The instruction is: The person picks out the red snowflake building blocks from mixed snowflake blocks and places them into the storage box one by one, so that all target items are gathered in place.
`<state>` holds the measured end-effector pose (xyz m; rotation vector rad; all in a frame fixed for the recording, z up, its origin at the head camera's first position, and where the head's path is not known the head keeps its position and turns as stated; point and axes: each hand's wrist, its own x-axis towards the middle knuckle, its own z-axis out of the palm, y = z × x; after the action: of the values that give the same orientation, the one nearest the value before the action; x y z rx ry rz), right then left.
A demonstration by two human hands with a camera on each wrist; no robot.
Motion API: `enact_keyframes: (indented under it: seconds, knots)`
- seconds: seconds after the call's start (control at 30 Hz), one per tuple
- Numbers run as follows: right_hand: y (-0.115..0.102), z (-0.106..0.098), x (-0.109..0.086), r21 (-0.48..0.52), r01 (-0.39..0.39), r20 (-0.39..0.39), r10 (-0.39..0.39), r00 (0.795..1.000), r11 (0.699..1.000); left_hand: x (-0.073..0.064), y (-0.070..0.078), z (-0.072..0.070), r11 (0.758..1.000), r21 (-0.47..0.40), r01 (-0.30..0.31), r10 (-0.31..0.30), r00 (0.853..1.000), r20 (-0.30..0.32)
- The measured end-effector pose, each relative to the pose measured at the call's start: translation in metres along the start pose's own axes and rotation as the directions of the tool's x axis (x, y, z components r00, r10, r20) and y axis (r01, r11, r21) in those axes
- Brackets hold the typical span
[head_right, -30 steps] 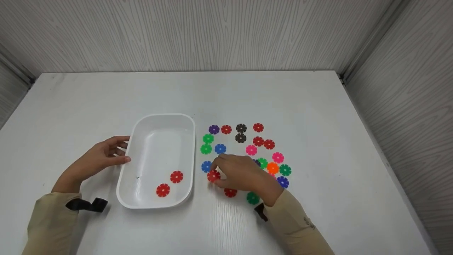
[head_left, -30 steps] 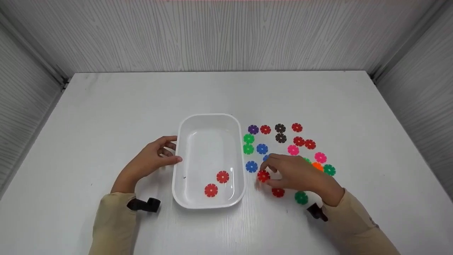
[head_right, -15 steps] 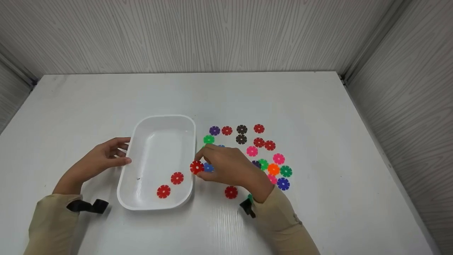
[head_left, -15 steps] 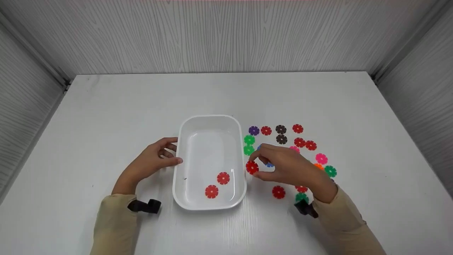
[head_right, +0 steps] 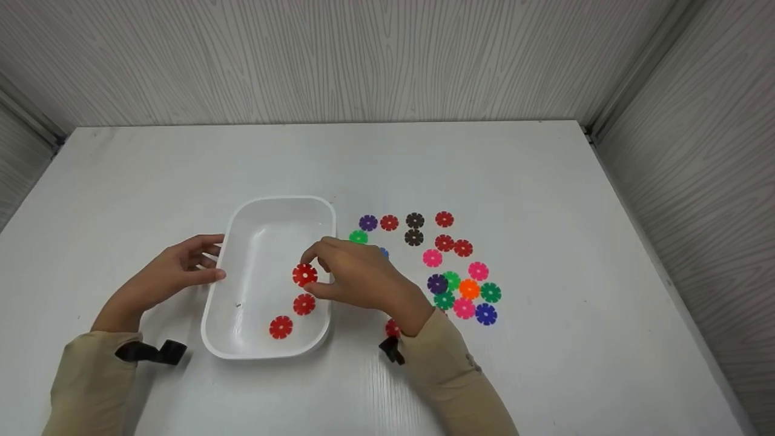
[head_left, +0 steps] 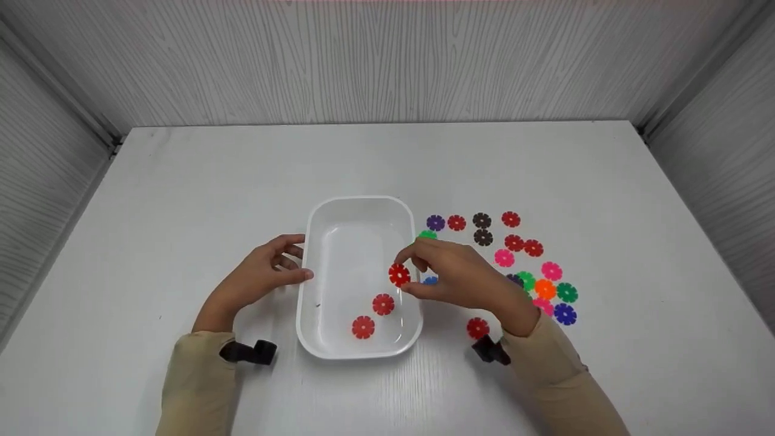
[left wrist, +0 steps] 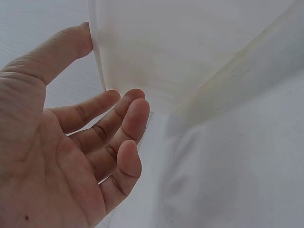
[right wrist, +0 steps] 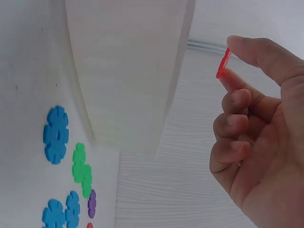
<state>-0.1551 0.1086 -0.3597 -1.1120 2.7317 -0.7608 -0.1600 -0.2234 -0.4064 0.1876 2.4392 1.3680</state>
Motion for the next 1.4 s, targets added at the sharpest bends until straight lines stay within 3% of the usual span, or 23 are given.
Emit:
enact_keyframes:
  seconds: [0.23, 0.47, 0.63, 1.07, 1.4]
  knots:
    - [-0.007, 0.019, 0.024, 0.032, -0.047, 0.035, 0.046, 0.998, 0.998, -0.001, 0.001, -0.001, 1.000, -0.003, 0.000, 0.000, 1.000, -0.004]
    - [-0.017, 0.031, 0.043, 0.017, -0.025, 0.011, 0.025, 1.000, 1.000, -0.002, 0.001, 0.001, 0.999, 0.027, 0.031, -0.031, 0.999, -0.009]
    - [-0.022, 0.036, 0.050, 0.015, -0.070, 0.071, 0.068, 0.995, 0.997, -0.003, 0.001, 0.001, 0.999, 0.033, 0.031, -0.031, 0.999, -0.013]
    - [-0.020, 0.046, 0.060, -0.044, -0.121, 0.126, 0.126, 0.984, 0.992, 0.002, 0.001, 0.000, 0.999, 0.034, 0.013, -0.013, 1.000, -0.007]
    - [-0.017, 0.041, 0.054, -0.006, -0.080, 0.094, 0.080, 0.992, 0.997, 0.001, 0.001, 0.001, 1.000, 0.014, 0.017, -0.017, 1.000, -0.005]
